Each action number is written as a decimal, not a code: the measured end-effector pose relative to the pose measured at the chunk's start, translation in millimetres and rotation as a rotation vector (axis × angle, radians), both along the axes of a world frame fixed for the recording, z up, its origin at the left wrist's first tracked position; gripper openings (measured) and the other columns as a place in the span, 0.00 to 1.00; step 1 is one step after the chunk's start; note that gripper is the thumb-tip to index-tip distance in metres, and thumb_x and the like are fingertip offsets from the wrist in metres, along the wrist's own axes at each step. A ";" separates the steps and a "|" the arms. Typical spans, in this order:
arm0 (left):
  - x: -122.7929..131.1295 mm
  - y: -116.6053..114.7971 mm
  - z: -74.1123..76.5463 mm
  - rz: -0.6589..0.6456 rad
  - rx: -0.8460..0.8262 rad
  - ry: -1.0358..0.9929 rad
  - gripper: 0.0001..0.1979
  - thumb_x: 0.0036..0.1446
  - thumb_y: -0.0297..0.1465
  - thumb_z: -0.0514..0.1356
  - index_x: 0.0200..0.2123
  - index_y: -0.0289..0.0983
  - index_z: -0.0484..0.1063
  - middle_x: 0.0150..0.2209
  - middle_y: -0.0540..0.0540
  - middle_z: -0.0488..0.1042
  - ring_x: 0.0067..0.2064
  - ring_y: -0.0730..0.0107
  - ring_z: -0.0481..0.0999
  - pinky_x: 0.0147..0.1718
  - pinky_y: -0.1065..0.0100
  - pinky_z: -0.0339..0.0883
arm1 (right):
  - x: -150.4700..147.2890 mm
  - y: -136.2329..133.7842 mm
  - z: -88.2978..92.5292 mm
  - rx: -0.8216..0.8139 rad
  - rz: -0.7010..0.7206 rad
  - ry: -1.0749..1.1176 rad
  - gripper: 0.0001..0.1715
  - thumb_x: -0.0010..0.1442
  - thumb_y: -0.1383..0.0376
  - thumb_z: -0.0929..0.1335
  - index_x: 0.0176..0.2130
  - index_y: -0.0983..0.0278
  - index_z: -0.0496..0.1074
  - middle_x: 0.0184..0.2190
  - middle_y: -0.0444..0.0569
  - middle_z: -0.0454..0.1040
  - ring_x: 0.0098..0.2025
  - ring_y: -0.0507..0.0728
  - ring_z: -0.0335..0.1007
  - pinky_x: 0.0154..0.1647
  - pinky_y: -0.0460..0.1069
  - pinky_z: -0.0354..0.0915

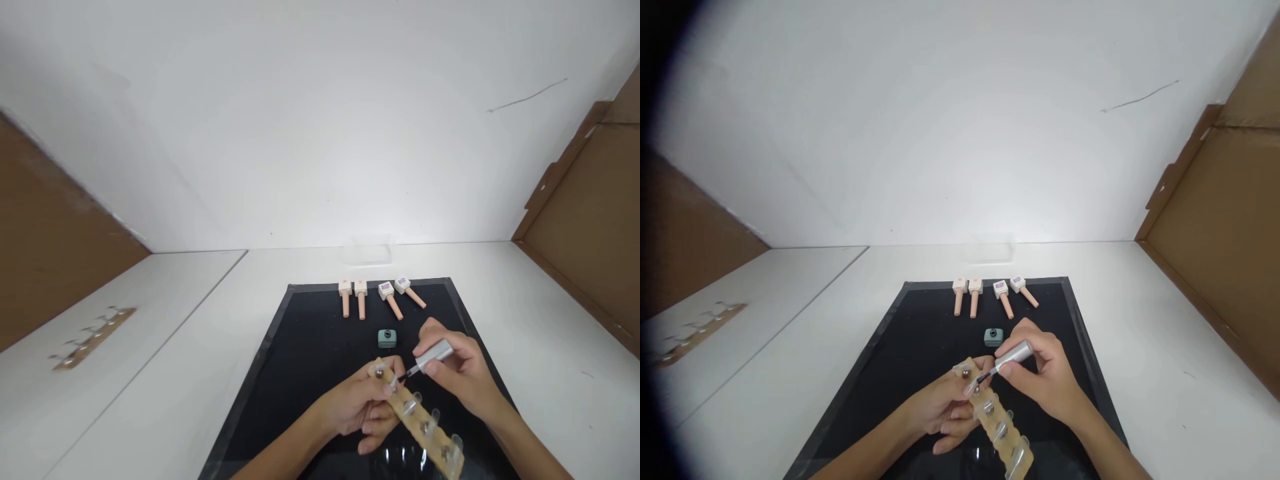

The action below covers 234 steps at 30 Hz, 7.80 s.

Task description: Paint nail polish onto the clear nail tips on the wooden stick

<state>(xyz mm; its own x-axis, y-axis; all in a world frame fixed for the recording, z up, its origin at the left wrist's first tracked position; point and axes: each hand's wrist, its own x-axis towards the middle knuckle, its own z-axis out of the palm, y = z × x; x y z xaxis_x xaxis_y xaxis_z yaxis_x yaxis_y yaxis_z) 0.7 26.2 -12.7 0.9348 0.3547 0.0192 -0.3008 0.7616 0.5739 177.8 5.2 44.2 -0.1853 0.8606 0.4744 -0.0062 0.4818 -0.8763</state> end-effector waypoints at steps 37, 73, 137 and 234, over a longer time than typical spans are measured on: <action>5.5 -0.1 1.2 -0.010 0.130 0.087 0.16 0.51 0.34 0.64 0.32 0.39 0.57 0.15 0.62 0.57 0.12 0.85 0.54 0.10 0.81 0.58 | 0.8 1.6 -0.6 -0.020 0.029 -0.153 0.15 0.61 0.56 0.66 0.28 0.62 0.72 0.21 0.45 0.68 0.27 0.54 0.60 0.28 0.48 0.60; 7.7 -1.5 -0.1 -0.029 0.209 0.119 0.16 0.50 0.33 0.65 0.32 0.37 0.59 0.15 0.61 0.59 0.13 0.83 0.59 0.10 0.82 0.55 | 3.2 0.0 1.3 -0.098 0.062 -0.156 0.21 0.60 0.51 0.65 0.25 0.63 0.69 0.20 0.43 0.63 0.24 0.53 0.59 0.24 0.47 0.58; -4.0 3.2 2.7 -0.010 0.047 0.080 0.13 0.49 0.32 0.64 0.29 0.38 0.60 0.14 0.60 0.58 0.11 0.86 0.53 0.08 0.84 0.55 | 2.0 2.3 -1.3 0.049 -0.095 -0.078 0.06 0.58 0.62 0.69 0.30 0.60 0.75 0.22 0.45 0.71 0.26 0.54 0.63 0.26 0.48 0.61; 16.3 -12.6 18.3 0.020 0.277 0.331 0.23 0.49 0.49 0.61 0.31 0.40 0.54 0.18 0.61 0.57 0.14 0.84 0.59 0.12 0.82 0.47 | -5.4 36.7 -39.3 -0.186 -0.228 -0.294 0.11 0.58 0.62 0.65 0.36 0.66 0.74 0.25 0.46 0.73 0.28 0.55 0.66 0.29 0.48 0.64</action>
<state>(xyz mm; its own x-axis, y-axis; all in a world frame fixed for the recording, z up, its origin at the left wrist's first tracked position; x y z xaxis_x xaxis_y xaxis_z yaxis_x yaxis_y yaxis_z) 17.0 13.6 5.6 0.8994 0.3965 -0.1838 -0.0790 0.5611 0.8240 172.4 41.8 4.9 -0.0842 0.9612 0.2626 0.3455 0.2753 -0.8971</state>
